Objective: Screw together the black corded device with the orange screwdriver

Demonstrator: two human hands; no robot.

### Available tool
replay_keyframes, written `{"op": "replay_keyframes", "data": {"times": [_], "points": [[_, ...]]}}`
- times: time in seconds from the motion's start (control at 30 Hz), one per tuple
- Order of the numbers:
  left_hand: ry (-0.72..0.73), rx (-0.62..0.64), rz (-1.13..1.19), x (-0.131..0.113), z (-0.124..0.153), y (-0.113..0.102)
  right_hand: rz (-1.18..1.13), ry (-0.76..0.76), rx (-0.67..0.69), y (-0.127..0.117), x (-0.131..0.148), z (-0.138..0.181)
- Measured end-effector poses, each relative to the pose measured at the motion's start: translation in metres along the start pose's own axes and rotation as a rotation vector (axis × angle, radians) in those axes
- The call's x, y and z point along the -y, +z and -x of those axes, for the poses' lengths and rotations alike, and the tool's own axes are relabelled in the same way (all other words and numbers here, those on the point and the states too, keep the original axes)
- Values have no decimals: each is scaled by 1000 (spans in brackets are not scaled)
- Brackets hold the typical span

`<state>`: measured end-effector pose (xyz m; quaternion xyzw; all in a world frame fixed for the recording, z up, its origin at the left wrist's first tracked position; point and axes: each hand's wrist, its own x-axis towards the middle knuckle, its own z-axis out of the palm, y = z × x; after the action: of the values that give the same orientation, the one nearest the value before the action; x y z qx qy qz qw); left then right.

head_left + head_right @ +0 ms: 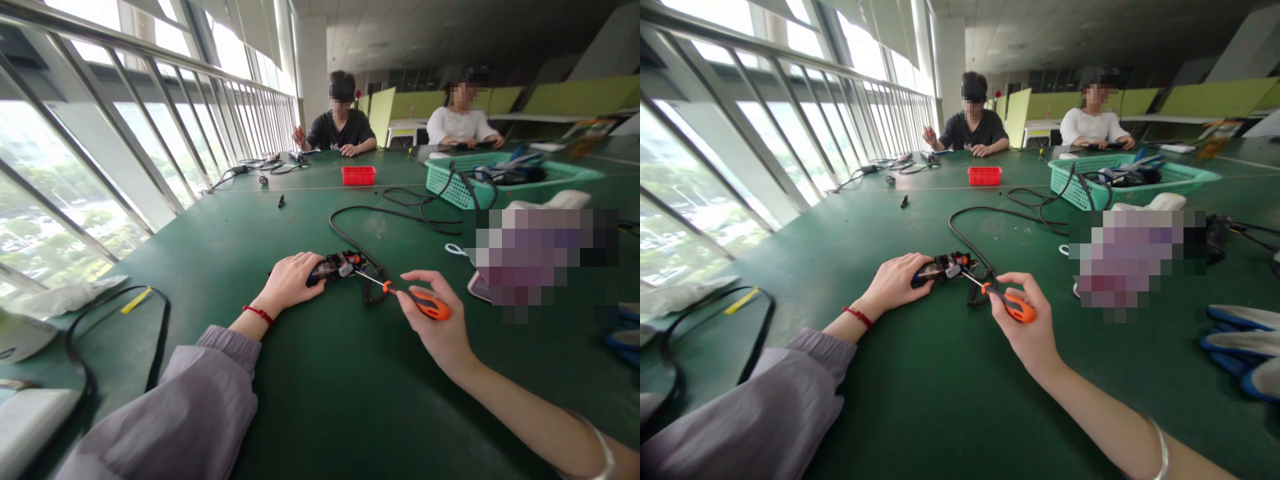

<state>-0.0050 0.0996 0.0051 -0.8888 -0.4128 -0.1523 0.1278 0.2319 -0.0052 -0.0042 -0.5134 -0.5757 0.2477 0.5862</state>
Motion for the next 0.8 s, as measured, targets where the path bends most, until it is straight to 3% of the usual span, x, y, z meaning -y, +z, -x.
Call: {"op": "replay_keyframes", "data": {"times": [0.13, 0.23, 0.3, 0.47, 0.63, 0.8], "points": [[-2, -1, -8, 1, -1, 1, -115, -74, -51, 1, -3, 0], [0, 3, -8, 1, -1, 2, -104, 56, 36, 0, -4, 0], [-4, 5, -7, 1, -1, 2, -87, 98, 15, 0, -4, -1], [-10, 11, 4, 0, -2, 2, -201, -48, -72, -1, -3, -3], [-17, 10, 13, 0, -2, 1, -84, 63, 24, -3, -5, -1], [-14, 3, 12, 0, -1, 2, -161, -71, -54, -3, -5, -2]]}}
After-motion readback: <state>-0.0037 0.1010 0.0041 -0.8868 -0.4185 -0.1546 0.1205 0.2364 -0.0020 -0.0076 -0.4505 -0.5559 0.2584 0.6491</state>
